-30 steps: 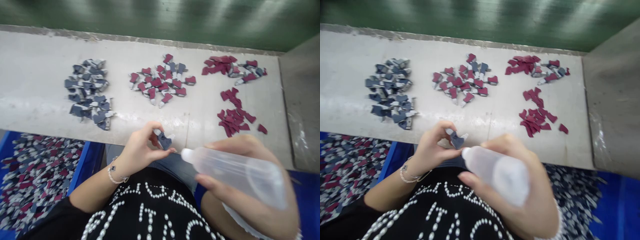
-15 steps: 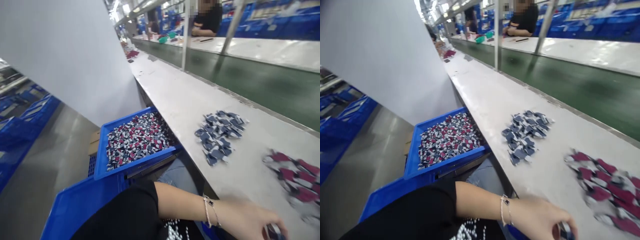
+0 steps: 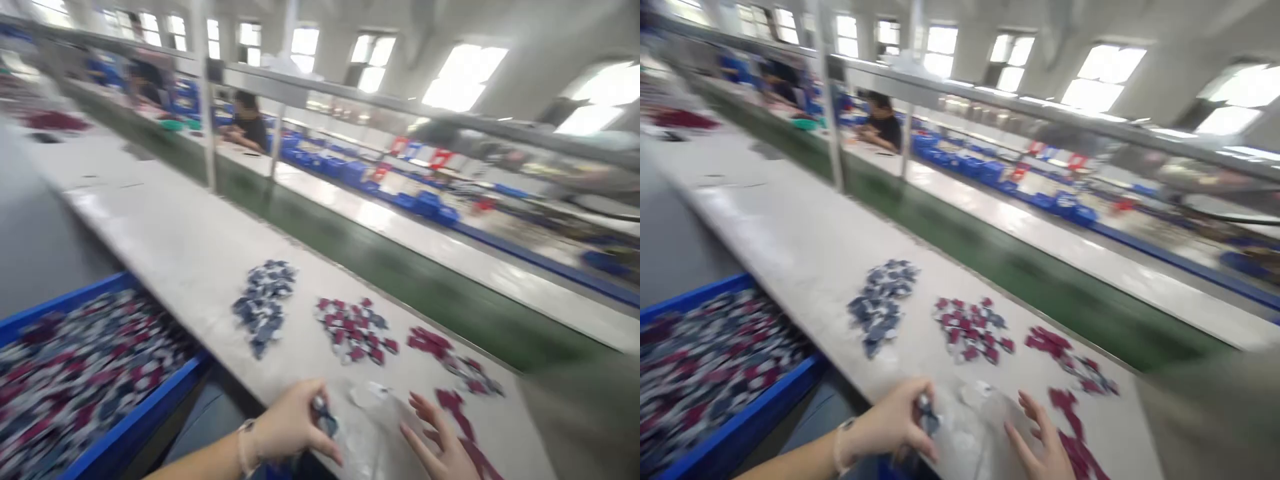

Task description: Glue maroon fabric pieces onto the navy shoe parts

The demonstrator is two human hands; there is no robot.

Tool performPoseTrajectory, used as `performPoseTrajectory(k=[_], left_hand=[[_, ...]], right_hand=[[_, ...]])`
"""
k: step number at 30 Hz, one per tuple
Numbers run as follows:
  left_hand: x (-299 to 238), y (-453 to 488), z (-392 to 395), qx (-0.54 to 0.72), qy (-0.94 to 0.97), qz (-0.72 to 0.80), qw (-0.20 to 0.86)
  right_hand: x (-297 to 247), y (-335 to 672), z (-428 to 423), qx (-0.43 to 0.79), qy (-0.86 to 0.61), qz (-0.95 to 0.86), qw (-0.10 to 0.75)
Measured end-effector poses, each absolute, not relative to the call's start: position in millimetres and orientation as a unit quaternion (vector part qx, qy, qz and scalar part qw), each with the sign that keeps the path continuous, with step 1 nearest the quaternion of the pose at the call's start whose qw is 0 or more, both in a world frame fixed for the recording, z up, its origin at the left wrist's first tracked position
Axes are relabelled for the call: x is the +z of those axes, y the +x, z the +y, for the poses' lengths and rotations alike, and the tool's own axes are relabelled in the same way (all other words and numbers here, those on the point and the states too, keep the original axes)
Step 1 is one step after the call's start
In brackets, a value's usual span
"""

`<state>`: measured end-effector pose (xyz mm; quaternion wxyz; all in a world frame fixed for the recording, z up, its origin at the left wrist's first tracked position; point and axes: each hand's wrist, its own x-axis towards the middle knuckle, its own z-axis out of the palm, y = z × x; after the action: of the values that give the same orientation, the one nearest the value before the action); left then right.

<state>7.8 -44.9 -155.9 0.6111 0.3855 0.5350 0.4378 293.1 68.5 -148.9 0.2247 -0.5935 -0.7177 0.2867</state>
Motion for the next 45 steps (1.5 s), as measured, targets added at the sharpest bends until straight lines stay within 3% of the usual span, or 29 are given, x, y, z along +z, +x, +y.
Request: performPoseTrajectory(k=[6,17,23,27,35,39,45], left_hand=[[-160,-3,-25,0.405,0.377,0.46,0.694],[-163,16,-15,0.429,0.335,0.485,0.684],[-167,17,-18,0.43,0.342,0.492,0.675],[-162,18,-21,0.431,0.371,0.514,0.642],[-131,24,-28,0.4,0.441,0.54,0.594],[-135,25,-32,0.442,0.449,0.545,0.553],[-140,26,-36,0.51,0.516,0.552,0.411]], right_hand=[[-144,335,55,0.168,-0.732,-0.605,0.265],[-126,307,61,0.298,-0.666,-0.624,0.28],[-112,306,59,0.362,-0.651,-0.579,0.331],[-100,292,39,0.447,-0.602,-0.558,0.356],[-83,259,0,0.637,-0.491,-0.517,0.292],[-81,242,-3,0.674,-0.464,-0.503,0.278],[-77,216,-6,0.688,-0.451,-0.501,0.268]])
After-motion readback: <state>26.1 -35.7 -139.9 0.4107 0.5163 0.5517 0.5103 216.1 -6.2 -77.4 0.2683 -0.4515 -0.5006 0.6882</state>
